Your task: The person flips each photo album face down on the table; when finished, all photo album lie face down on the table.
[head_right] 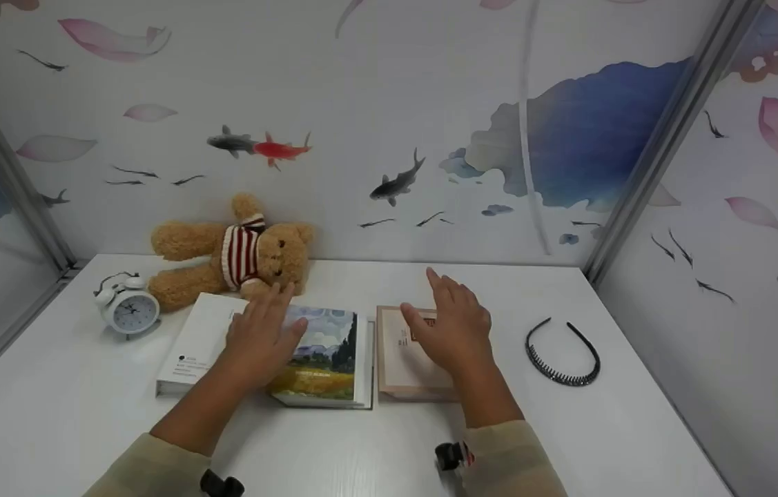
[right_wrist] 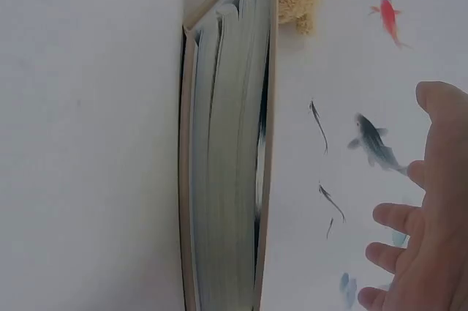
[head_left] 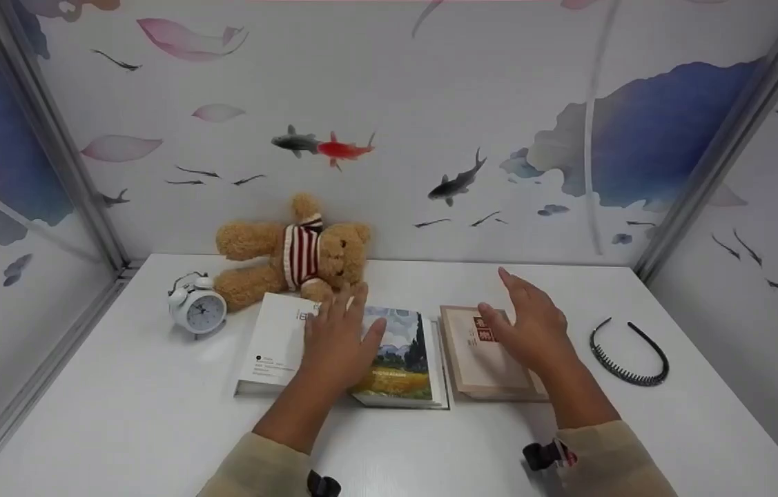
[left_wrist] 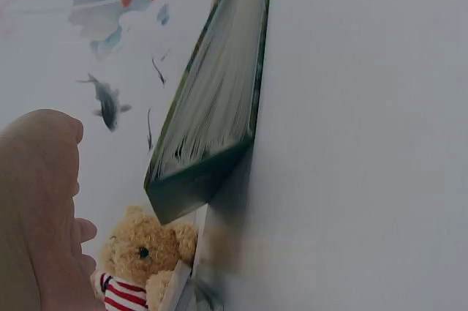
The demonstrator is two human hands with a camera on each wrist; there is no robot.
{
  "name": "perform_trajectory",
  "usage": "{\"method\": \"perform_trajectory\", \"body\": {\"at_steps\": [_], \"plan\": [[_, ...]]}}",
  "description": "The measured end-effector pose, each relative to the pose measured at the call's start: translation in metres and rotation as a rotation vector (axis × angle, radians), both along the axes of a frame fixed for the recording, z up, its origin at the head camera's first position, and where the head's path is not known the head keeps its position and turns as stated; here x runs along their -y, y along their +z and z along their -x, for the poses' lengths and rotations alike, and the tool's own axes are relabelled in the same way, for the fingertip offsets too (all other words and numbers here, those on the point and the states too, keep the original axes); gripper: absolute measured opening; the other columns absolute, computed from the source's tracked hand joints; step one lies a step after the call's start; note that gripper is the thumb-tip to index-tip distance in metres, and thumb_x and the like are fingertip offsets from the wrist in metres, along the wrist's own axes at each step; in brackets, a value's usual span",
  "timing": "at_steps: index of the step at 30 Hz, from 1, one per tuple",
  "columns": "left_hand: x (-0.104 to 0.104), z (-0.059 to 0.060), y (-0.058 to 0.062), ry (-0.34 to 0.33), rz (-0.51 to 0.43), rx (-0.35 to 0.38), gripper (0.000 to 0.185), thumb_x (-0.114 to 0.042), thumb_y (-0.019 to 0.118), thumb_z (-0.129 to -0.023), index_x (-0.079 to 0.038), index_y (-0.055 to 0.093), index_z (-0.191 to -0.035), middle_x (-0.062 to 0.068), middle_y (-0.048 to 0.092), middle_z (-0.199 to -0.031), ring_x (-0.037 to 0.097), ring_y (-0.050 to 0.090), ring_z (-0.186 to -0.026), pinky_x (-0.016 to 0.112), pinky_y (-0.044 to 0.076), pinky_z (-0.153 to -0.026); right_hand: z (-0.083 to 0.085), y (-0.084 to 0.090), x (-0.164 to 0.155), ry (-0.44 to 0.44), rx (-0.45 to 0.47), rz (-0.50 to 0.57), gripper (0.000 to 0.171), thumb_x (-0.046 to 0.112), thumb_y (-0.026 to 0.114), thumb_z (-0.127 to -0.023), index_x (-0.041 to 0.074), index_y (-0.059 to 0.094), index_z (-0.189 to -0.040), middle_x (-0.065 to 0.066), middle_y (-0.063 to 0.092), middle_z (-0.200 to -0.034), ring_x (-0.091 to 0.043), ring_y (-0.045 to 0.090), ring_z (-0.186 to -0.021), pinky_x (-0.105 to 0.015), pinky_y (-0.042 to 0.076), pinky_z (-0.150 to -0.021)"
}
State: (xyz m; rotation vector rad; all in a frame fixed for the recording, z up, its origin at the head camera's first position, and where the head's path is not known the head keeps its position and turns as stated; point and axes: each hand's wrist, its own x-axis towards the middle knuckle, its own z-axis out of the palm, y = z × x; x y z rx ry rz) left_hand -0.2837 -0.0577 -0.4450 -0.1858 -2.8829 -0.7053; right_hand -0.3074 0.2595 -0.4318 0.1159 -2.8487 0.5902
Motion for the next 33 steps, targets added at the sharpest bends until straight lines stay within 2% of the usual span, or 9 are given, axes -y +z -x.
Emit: {"method": "perform_trajectory", "body": {"at_steps": [4, 7, 11, 17, 20, 24, 27, 33], "plan": [[-0.019, -0.006, 0.002, -0.073, -0.154, 0.039, 0.073, -0.064, 0.037, -0.098, -0.034, 0.010, -0.159, 0.001, 0.015, -0.167, 0.033, 0.009, -0.155, 0.065, 0.019, -0.119, -0.004, 0.001, -0.014, 0.005, 0.000, 0.108, 0.083, 0.079, 0.036, -0.089, 0.041, 0.011, -0.157, -0.009, 0.029, -0.163, -0.041, 0.027, -0.148, -0.072, 0.025, -0.112], [-0.034, -0.010, 0.002, -0.116, -0.279, 0.087, 0.074, -0.065, 0.039, -0.098, -0.036, 0.008, -0.159, 0.000, 0.014, -0.167, 0.031, 0.009, -0.155, 0.063, 0.021, -0.120, -0.007, 0.002, -0.024, -0.001, 0.018, 0.183, 0.084, 0.078, 0.038, -0.089, 0.038, 0.012, -0.158, -0.010, 0.029, -0.162, -0.041, 0.027, -0.148, -0.070, 0.027, -0.112], [-0.054, -0.014, 0.005, -0.139, -0.425, 0.170, 0.075, -0.069, 0.037, -0.096, -0.042, 0.004, -0.157, -0.004, 0.013, -0.167, 0.027, 0.013, -0.155, 0.060, 0.023, -0.121, -0.010, 0.003, -0.039, -0.019, 0.059, 0.251, 0.083, 0.077, 0.038, -0.090, 0.038, 0.009, -0.158, -0.010, 0.032, -0.161, -0.040, 0.033, -0.145, -0.071, 0.032, -0.108], [-0.088, -0.022, 0.007, -0.158, -0.618, 0.248, 0.074, -0.066, 0.040, -0.097, -0.040, 0.008, -0.158, -0.002, 0.017, -0.166, 0.027, 0.019, -0.153, 0.059, 0.023, -0.121, -0.011, 0.001, -0.058, -0.020, 0.105, 0.356, 0.080, 0.075, 0.035, -0.092, 0.038, 0.009, -0.158, -0.012, 0.041, -0.154, -0.039, 0.043, -0.138, -0.065, 0.043, -0.102], [-0.106, -0.025, 0.006, -0.162, -0.724, 0.315, 0.076, -0.071, 0.039, -0.094, -0.040, 0.010, -0.157, -0.004, 0.014, -0.167, 0.026, 0.015, -0.154, 0.061, 0.020, -0.121, -0.010, -0.003, -0.064, 0.014, 0.167, 0.504, 0.077, 0.074, 0.033, -0.094, 0.036, 0.013, -0.158, -0.012, 0.044, -0.151, -0.038, 0.046, -0.137, -0.059, 0.045, -0.104], [-0.127, -0.029, 0.004, -0.171, -0.870, 0.422, 0.082, -0.075, 0.038, -0.091, -0.038, 0.011, -0.158, -0.004, 0.011, -0.167, 0.025, 0.009, -0.155, 0.060, 0.015, -0.122, -0.009, -0.011, -0.069, 0.065, 0.274, 0.742, 0.074, 0.072, 0.028, -0.096, 0.034, 0.014, -0.158, -0.011, 0.043, -0.152, -0.035, 0.044, -0.139, -0.054, 0.041, -0.112], [-0.135, -0.031, -0.001, -0.159, -0.927, 0.490, 0.085, -0.074, 0.039, -0.091, -0.034, 0.009, -0.159, -0.002, 0.009, -0.168, 0.027, 0.007, -0.155, 0.060, 0.013, -0.123, -0.008, -0.017, -0.069, 0.060, 0.331, 0.813, 0.075, 0.073, 0.025, -0.096, 0.032, 0.013, -0.158, -0.011, 0.041, -0.154, -0.035, 0.041, -0.142, -0.054, 0.037, -0.115], [-0.136, -0.037, -0.011, -0.136, -0.983, 0.577, 0.088, -0.068, 0.044, -0.093, -0.025, 0.007, -0.160, 0.004, 0.005, -0.168, 0.032, 0.002, -0.155, 0.063, 0.007, -0.122, -0.007, -0.030, -0.070, 0.048, 0.413, 0.830, 0.084, 0.075, 0.024, -0.094, 0.022, 0.019, -0.158, -0.010, 0.036, -0.159, -0.033, 0.033, -0.148, -0.052, 0.032, -0.119]]}}
